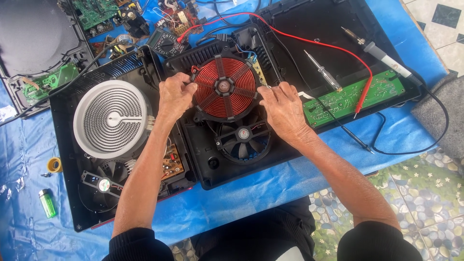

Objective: The person works on an open electronic device, using a screwdriver to remove a red fan from a heatsink. They then reposition the fan and continue adjusting components within the device casing.

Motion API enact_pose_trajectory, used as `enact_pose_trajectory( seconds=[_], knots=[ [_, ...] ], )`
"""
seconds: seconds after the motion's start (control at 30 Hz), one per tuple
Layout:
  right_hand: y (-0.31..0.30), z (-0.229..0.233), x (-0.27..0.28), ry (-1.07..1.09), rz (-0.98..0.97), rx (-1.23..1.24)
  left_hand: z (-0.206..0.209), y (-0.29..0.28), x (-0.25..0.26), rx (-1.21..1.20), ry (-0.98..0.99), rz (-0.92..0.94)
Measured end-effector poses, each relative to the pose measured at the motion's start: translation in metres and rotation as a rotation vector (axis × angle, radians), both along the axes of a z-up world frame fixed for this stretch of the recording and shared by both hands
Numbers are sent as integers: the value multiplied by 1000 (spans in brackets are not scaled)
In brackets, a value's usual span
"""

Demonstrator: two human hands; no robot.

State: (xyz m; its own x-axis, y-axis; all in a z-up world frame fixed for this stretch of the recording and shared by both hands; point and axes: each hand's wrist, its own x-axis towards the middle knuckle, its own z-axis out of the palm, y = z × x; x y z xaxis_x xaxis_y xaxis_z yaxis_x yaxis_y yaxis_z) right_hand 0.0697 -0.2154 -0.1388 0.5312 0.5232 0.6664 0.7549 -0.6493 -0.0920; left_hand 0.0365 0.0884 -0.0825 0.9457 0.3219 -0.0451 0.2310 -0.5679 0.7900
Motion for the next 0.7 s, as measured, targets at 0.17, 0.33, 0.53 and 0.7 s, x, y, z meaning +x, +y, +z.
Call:
enact_pose_trajectory(
  seconds=[0.17, 0.33, 0.53, 0.7],
  knots=[
    [2, 5, 12, 48, -43, -37, -9, 0, -3, 55, 59, -21],
    [2, -2, 33, 12, -36, -47, 8, -15, -7, 25, 132, -26],
    [2, -10, 47, -8, -50, -54, 16, -22, -13, 10, 170, -32],
    [3, -10, 40, -2, -62, -89, 19, -24, -16, -3, 187, -9]
  ],
)
